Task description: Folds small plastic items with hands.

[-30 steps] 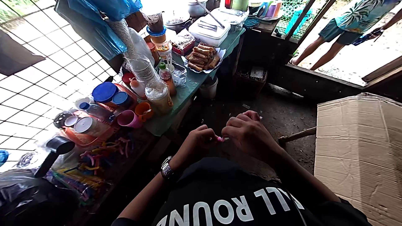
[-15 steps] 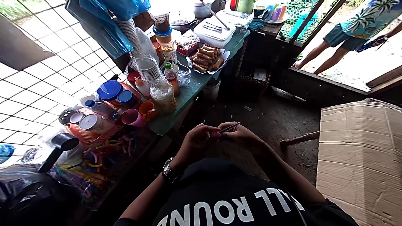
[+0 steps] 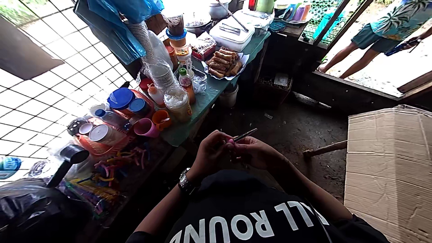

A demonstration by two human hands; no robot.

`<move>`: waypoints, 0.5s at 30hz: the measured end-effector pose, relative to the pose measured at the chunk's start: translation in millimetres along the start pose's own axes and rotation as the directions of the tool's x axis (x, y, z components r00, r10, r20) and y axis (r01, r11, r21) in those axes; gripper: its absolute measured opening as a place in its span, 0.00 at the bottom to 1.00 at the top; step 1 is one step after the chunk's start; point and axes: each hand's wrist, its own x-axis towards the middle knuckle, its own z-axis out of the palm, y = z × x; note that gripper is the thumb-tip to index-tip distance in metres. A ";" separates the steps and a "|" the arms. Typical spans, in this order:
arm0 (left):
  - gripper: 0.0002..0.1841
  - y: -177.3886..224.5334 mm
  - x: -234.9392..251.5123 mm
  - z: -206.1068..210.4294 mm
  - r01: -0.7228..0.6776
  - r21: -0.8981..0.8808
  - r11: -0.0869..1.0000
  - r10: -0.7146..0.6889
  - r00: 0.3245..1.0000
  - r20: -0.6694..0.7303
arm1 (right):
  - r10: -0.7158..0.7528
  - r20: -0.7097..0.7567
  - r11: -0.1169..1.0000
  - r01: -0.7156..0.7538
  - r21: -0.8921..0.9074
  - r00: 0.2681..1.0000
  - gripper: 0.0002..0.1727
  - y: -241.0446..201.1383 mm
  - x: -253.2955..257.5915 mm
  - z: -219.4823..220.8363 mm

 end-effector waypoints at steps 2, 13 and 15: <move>0.04 -0.8 0.9 1.6 0.006 0.001 1.000 -0.006 1.000 -0.029 | -0.089 -0.129 0.993 0.078 -0.093 0.988 0.04 -3.1 -1.5 11.6; 0.08 19.4 4.2 22.3 0.590 -0.593 0.548 -0.756 0.653 -0.050 | -0.739 0.435 -0.556 -0.101 -0.825 0.515 0.12 25.9 6.0 0.3; 0.10 19.5 1.4 17.0 0.647 -0.491 0.583 -0.750 0.661 -0.022 | -0.761 0.339 -0.419 -0.020 -0.908 0.553 0.12 23.6 2.7 1.1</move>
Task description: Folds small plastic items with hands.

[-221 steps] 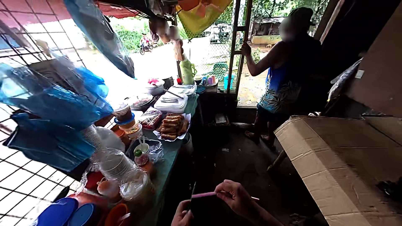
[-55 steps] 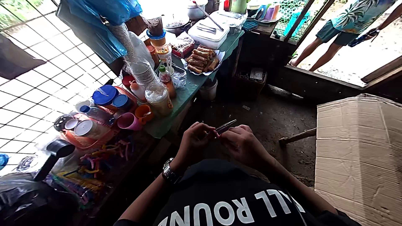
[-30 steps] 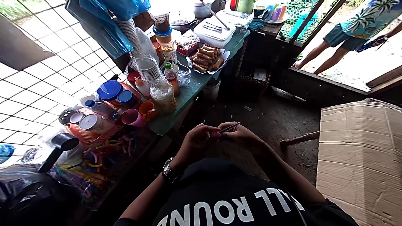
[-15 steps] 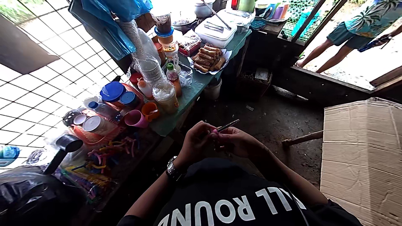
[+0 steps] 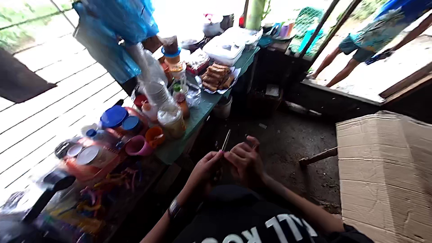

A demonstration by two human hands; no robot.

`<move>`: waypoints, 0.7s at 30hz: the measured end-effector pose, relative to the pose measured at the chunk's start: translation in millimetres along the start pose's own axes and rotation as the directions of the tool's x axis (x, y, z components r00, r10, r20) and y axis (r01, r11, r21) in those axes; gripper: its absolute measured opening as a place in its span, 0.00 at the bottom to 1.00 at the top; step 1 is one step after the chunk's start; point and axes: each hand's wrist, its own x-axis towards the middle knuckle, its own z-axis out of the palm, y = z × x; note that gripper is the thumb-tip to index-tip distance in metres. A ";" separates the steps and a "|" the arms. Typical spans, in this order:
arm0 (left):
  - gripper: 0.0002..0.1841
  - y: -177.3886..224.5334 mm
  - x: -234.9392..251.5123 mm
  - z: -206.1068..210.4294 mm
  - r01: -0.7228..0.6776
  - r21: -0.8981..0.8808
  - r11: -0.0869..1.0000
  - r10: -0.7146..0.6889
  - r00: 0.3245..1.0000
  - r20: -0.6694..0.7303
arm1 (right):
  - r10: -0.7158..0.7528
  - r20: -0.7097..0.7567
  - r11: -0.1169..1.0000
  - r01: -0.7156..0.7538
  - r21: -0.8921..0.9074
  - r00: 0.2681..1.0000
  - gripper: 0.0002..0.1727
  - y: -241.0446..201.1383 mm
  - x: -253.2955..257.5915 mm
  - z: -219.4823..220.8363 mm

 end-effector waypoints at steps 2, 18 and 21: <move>0.15 2.5 -5.0 -7.3 -0.130 0.186 0.974 0.116 0.990 0.082 | 0.147 0.112 0.933 -0.176 0.313 0.983 0.10 3.6 5.3 -12.0; 0.12 -12.9 11.2 1.9 -0.414 0.269 0.870 0.389 0.910 0.143 | 0.141 0.057 0.981 -0.147 0.122 0.988 0.08 6.5 -13.1 -12.3; 0.13 -11.1 12.5 -2.1 -0.400 0.453 0.797 0.356 0.916 0.183 | 0.341 0.299 0.840 -0.432 0.329 0.891 0.11 7.4 -9.5 -25.4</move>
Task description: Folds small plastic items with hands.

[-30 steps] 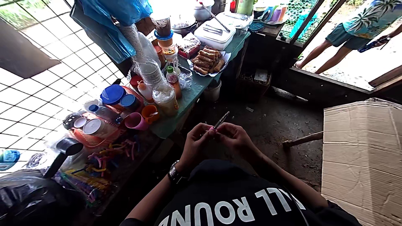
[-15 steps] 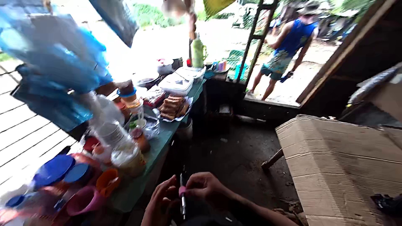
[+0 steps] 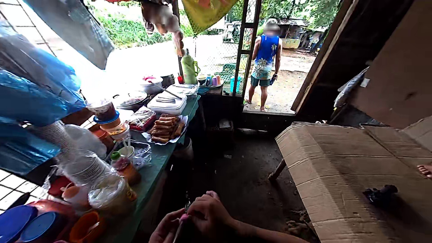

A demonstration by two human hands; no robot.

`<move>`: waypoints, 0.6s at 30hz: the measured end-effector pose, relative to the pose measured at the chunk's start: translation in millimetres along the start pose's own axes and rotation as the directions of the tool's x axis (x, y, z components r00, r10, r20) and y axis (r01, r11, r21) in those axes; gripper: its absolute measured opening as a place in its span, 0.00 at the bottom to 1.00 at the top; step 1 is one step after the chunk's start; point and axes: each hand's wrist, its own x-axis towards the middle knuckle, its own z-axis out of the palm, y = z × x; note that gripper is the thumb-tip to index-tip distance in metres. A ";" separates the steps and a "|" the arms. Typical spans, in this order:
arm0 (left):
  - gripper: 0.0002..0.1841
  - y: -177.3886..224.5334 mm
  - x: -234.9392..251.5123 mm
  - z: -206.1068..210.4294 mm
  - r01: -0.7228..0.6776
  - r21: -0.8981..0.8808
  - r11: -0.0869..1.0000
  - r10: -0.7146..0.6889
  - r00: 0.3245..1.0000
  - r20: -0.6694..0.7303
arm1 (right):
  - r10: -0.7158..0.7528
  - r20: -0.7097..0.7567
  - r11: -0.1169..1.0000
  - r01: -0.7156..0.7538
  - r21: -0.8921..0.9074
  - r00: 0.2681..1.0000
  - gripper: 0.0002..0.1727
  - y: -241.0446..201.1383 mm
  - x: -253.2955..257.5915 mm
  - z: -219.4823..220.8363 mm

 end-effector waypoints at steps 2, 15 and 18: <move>0.15 -2.2 0.8 -6.0 -0.133 0.269 0.954 0.107 0.988 0.107 | 0.192 0.231 0.929 -0.253 0.271 0.954 0.14 1.8 7.0 -15.5; 0.15 6.9 3.8 16.2 0.120 -0.202 0.972 -0.116 0.993 0.032 | 0.027 0.002 0.998 -0.027 -0.060 1.000 0.10 5.5 -10.5 -3.9; 0.14 3.6 3.3 5.2 -0.110 0.268 0.957 0.078 0.989 0.128 | 0.235 0.314 0.899 -0.329 0.290 0.920 0.15 9.5 -4.5 -20.3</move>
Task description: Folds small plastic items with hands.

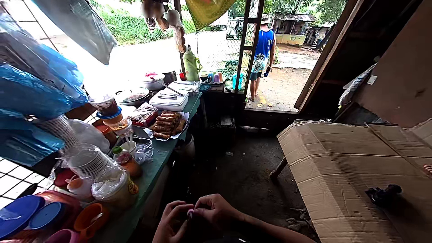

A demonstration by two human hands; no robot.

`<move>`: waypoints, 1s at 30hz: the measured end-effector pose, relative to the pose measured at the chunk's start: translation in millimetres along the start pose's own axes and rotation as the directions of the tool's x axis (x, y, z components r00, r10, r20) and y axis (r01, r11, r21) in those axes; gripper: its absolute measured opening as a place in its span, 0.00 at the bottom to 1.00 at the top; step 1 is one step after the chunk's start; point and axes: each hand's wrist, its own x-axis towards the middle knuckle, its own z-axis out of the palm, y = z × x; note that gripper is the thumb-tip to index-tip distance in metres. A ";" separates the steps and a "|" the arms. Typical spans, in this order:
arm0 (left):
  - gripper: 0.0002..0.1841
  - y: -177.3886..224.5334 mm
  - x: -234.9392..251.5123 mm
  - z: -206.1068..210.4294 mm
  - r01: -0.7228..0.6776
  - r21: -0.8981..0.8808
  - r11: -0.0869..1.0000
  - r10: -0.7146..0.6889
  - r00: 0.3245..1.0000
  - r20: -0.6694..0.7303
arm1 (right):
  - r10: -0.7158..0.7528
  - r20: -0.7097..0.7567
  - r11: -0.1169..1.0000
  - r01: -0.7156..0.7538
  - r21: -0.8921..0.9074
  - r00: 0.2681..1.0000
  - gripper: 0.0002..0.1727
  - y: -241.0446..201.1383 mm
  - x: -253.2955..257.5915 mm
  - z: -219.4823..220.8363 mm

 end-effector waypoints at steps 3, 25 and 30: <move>0.07 0.2 -2.6 4.7 -0.024 0.023 0.999 0.025 0.999 -0.044 | -0.011 0.035 0.993 0.007 0.116 0.999 0.13 1.6 -2.4 -1.5; 0.07 3.9 -19.1 -3.3 -0.013 -0.172 0.985 -0.034 0.964 -0.263 | -0.248 -0.118 0.950 0.217 -0.227 0.962 0.29 -21.1 18.6 2.8; 0.09 -14.3 -47.5 -19.5 -0.072 0.030 0.997 0.077 0.960 -0.269 | -0.236 0.220 0.944 0.277 -0.180 0.947 0.16 -27.8 46.7 8.3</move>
